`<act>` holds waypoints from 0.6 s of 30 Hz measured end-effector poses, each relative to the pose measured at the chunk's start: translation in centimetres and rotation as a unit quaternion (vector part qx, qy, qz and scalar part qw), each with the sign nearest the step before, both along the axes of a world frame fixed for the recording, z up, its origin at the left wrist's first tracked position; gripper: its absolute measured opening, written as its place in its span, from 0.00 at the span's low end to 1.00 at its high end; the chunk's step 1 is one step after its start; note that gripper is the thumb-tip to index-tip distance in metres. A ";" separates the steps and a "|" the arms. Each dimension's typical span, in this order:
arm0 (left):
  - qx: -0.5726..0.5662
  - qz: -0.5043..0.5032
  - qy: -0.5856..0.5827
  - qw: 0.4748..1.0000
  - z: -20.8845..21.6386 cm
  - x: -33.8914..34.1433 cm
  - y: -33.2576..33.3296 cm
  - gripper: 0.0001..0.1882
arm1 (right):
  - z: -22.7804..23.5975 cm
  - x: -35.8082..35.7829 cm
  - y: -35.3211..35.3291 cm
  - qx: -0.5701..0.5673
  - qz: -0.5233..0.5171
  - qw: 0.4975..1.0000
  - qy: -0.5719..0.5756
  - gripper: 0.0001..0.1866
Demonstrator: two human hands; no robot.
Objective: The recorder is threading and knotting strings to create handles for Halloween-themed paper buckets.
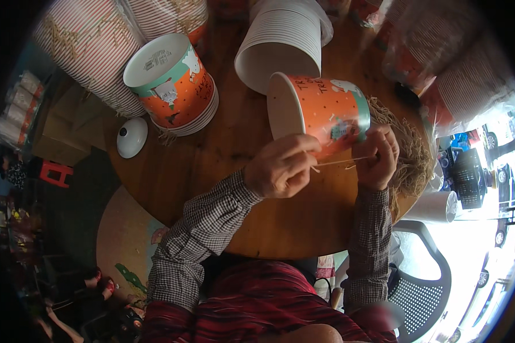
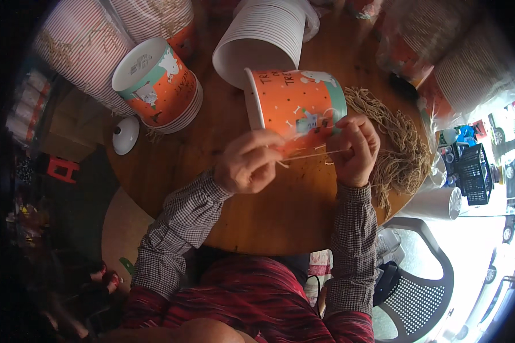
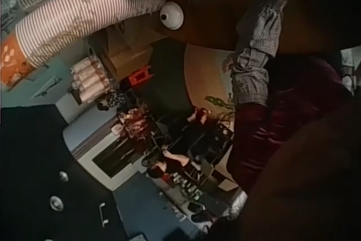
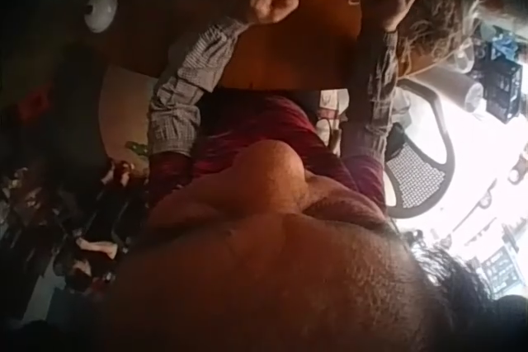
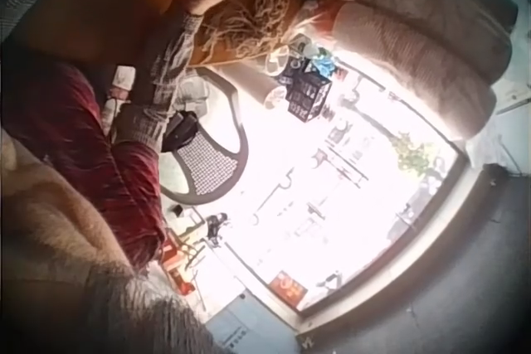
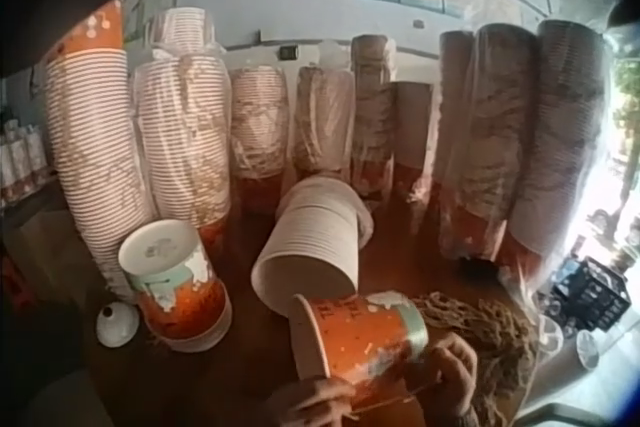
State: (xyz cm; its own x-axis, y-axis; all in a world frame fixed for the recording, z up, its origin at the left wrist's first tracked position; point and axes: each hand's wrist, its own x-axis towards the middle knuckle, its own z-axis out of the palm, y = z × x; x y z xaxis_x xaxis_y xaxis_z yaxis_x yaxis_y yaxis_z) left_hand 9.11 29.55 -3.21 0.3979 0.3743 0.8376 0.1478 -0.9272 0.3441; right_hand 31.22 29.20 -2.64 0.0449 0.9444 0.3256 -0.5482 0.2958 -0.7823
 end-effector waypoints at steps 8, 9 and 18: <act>-0.019 0.106 -0.021 0.994 0.8 -2.3 1.7 0.13 | -0.7 -2.4 -1.4 -0.037 0.067 0.990 -0.118 0.08; -0.007 0.121 -0.021 0.992 0.7 -2.6 1.9 0.13 | -0.5 -2.8 -1.7 -0.032 0.068 0.985 -0.157 0.07; 0.045 0.208 0.011 0.977 0.6 -3.8 1.1 0.13 | -0.3 -3.5 -1.7 -0.031 0.049 0.991 -0.122 0.09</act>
State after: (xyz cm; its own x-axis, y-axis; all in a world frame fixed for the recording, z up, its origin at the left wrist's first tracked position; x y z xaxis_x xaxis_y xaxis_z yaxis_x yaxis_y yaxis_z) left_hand 5.35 30.68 -2.57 0.2455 0.4323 0.8677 0.5250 -0.8117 0.2559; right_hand 27.75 27.51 -2.92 -0.1206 0.9592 0.2558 -0.3649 0.1968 -0.9100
